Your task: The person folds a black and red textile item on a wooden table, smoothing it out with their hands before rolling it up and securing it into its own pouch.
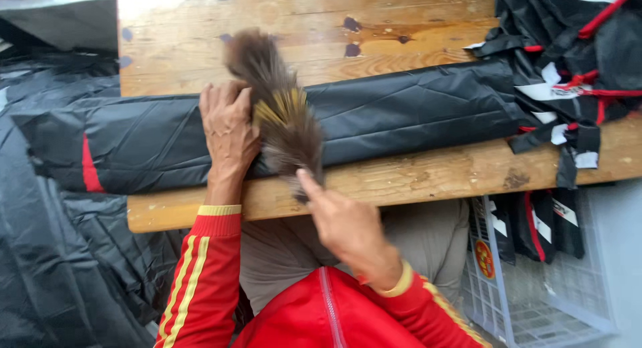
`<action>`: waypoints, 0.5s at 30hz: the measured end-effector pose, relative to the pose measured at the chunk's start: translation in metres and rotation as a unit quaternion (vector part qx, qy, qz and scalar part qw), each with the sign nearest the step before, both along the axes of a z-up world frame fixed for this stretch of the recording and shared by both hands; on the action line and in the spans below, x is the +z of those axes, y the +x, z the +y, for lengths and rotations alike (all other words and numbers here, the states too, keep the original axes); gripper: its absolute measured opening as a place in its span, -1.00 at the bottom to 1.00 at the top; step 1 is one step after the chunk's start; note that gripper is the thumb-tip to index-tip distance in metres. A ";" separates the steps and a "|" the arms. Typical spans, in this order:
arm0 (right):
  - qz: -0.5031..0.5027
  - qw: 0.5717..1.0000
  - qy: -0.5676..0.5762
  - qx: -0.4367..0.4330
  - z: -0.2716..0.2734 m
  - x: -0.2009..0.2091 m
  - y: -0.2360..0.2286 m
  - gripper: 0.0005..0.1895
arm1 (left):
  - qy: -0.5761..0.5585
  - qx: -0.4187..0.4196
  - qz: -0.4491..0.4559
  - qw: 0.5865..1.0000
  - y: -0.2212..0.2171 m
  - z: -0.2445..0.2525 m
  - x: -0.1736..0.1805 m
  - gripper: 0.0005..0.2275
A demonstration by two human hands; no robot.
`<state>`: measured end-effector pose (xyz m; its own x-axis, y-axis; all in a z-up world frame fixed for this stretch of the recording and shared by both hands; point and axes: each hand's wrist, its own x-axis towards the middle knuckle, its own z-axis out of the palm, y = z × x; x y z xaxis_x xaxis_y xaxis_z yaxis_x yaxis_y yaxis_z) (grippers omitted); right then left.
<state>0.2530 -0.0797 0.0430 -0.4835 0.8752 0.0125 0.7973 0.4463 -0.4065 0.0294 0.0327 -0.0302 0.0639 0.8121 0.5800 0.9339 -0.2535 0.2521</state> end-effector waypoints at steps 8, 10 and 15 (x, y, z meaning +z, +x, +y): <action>0.177 0.901 -0.214 -0.333 0.026 -0.018 0.193 -0.47 | 0.013 0.009 -0.061 0.998 0.008 -0.003 0.019 -0.97; 0.147 0.895 -0.223 -0.357 0.028 0.021 0.174 -0.45 | 0.012 0.002 -0.050 0.999 0.014 -0.004 0.031 -0.94; 0.065 0.931 -0.209 -0.292 0.014 0.025 0.105 -0.39 | -0.001 0.044 -0.026 0.999 0.009 -0.008 0.035 -0.87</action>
<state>0.3576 -0.0661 0.0677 0.0572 0.9297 -0.3640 0.7869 -0.2663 -0.5567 0.0385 0.0250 0.0047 -0.0380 0.8139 0.5797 0.9379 -0.1710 0.3017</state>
